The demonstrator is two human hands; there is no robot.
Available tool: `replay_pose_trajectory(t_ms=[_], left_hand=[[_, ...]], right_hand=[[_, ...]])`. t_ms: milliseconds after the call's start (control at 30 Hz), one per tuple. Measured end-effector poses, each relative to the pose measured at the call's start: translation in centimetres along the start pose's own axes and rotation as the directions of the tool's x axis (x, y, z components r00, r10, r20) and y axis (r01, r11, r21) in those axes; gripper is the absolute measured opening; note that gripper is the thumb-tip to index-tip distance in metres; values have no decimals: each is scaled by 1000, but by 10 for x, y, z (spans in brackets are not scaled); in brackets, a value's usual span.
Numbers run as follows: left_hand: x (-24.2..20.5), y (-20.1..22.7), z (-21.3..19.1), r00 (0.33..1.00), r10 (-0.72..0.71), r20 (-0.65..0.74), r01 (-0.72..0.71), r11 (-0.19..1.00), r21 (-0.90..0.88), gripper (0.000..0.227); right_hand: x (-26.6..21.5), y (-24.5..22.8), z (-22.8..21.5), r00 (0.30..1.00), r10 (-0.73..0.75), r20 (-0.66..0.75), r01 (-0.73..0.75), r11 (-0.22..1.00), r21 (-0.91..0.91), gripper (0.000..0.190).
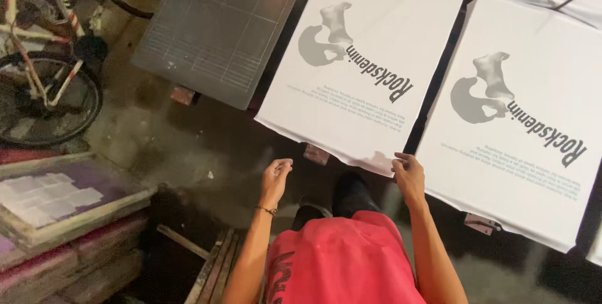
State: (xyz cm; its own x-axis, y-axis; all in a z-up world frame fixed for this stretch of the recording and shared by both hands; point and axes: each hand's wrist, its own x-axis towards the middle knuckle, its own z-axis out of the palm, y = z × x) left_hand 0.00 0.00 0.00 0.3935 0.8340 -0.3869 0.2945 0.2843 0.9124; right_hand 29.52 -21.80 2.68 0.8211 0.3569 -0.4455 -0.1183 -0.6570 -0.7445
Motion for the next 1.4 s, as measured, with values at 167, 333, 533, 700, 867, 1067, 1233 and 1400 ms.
replay_pose_trajectory(t_ms=[167, 333, 533, 700, 867, 1067, 1233, 1400], left_hand=[[83, -10, -13, 1000, -9, -4, 9, 998, 66, 32], [134, -25, -24, 998, -10, -56, 19, 987, 160, 41], [176, -31, -38, 975, -15, -221, 76, 960, 271, 56], [220, -53, -37, 951, -215, -223, 198, 976, -96, 69], [233, -67, -36, 912, -383, -148, 325, 893, -312, 69], [209, -37, -34, 885, -465, -23, 434, 843, -319, 68], [210, -50, -43, 877, -481, -9, 465, 852, -242, 62], [200, -26, -41, 885, -465, 26, 462, 868, -180, 54]], right_hand=[[31, 14, 16, 988, 67, -139, -79, 993, -82, 38], [63, 50, 35, 962, 137, -238, -164, 982, -97, 39], [65, 42, 48, 912, 125, -391, -200, 967, -157, 30], [57, 50, 55, 875, 142, -463, -232, 962, -144, 24], [30, 5, 49, 837, 381, -393, -460, 879, -128, 40], [26, 42, 55, 788, 458, -411, -546, 829, -122, 41], [23, 65, 69, 778, 415, -472, -475, 880, -9, 31], [6, 37, 74, 754, 509, -415, -294, 827, 479, 30]])
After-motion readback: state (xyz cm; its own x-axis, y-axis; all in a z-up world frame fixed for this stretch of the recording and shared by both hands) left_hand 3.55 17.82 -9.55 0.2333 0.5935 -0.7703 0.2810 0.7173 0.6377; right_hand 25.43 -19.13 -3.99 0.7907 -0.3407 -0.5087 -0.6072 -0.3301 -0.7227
